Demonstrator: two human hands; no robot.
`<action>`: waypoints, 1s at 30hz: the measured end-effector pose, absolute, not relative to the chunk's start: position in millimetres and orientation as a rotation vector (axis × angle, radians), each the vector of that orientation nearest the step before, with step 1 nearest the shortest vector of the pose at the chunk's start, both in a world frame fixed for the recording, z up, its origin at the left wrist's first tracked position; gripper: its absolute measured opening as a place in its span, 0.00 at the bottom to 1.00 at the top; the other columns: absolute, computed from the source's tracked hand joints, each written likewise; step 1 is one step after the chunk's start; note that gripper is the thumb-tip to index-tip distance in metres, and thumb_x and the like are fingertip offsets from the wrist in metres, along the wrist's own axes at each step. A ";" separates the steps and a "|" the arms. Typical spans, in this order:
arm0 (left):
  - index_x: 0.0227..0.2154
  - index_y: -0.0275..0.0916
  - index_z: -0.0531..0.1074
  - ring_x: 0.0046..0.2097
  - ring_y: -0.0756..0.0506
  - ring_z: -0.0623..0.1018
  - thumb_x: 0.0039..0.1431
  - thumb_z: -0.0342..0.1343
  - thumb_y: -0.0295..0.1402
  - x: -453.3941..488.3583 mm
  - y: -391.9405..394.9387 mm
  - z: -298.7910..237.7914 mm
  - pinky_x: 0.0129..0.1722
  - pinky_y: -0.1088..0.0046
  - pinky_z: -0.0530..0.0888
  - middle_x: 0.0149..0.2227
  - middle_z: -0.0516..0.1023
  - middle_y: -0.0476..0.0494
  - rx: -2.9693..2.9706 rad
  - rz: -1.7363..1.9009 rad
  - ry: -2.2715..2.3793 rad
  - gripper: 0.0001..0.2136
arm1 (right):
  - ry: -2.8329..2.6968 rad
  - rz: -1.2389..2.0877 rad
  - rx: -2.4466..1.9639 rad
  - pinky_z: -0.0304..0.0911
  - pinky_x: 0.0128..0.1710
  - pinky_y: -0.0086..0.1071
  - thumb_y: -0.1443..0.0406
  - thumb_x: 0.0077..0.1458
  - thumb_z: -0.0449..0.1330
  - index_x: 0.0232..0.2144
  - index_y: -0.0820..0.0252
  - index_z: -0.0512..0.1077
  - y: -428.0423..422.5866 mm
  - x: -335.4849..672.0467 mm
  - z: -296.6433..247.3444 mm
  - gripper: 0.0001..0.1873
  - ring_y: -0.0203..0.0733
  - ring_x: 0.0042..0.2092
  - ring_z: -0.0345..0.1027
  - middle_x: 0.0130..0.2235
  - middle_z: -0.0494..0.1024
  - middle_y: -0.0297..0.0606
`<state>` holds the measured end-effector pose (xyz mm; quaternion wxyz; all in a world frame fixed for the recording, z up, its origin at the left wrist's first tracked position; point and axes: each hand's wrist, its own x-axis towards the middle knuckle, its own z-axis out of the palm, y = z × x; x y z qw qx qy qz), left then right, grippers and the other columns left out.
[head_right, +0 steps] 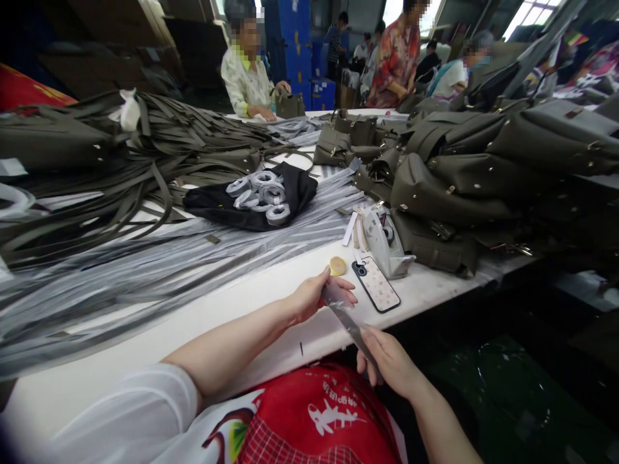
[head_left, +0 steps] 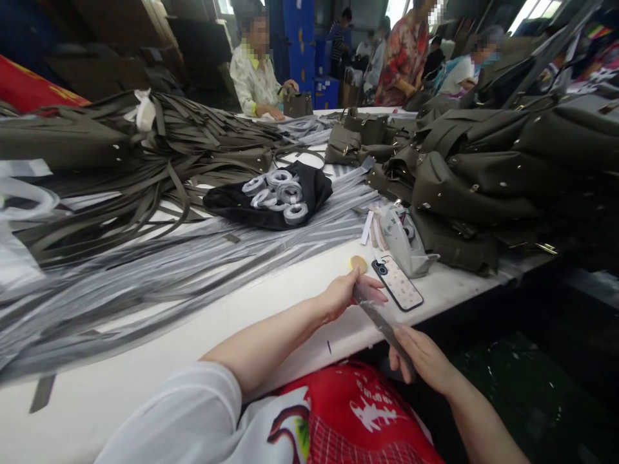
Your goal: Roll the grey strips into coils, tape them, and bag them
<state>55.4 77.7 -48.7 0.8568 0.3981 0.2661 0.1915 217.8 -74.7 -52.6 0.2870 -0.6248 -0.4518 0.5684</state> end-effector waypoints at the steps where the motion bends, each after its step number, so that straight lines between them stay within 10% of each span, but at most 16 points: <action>1: 0.40 0.30 0.76 0.39 0.40 0.79 0.56 0.42 0.63 56.8 76.1 -48.7 0.41 0.65 0.69 0.37 0.81 0.31 0.840 0.384 0.545 0.37 | -1.207 1.511 -1.677 0.55 0.16 0.25 0.43 0.62 0.45 0.24 0.60 0.68 -75.6 218.8 -53.0 0.31 0.30 0.14 0.59 0.14 0.69 0.29; 20: 0.41 0.32 0.77 0.31 0.47 0.75 0.56 0.30 0.66 79.3 80.7 -51.5 0.35 0.73 0.69 0.32 0.80 0.39 1.117 0.242 0.539 0.43 | -1.097 1.542 -1.665 0.49 0.14 0.25 0.42 0.59 0.50 0.48 0.62 0.70 -87.5 237.2 -47.3 0.33 0.31 0.13 0.57 0.19 0.72 0.28; 26: 0.34 0.33 0.78 0.27 0.48 0.72 0.51 0.32 0.69 84.3 84.0 -58.3 0.31 0.72 0.69 0.25 0.75 0.41 1.109 0.129 0.594 0.44 | -1.100 1.540 -1.686 0.50 0.13 0.25 0.39 0.56 0.50 0.46 0.62 0.71 -87.6 242.5 -57.0 0.35 0.31 0.13 0.58 0.18 0.71 0.28; 30: 0.33 0.37 0.78 0.27 0.48 0.71 0.47 0.51 0.65 82.6 103.6 -44.9 0.28 0.72 0.70 0.26 0.74 0.45 1.438 -0.059 0.475 0.33 | -1.214 1.524 -1.716 0.48 0.12 0.24 0.39 0.57 0.48 0.39 0.62 0.72 -83.9 249.5 -58.9 0.33 0.30 0.13 0.57 0.17 0.70 0.28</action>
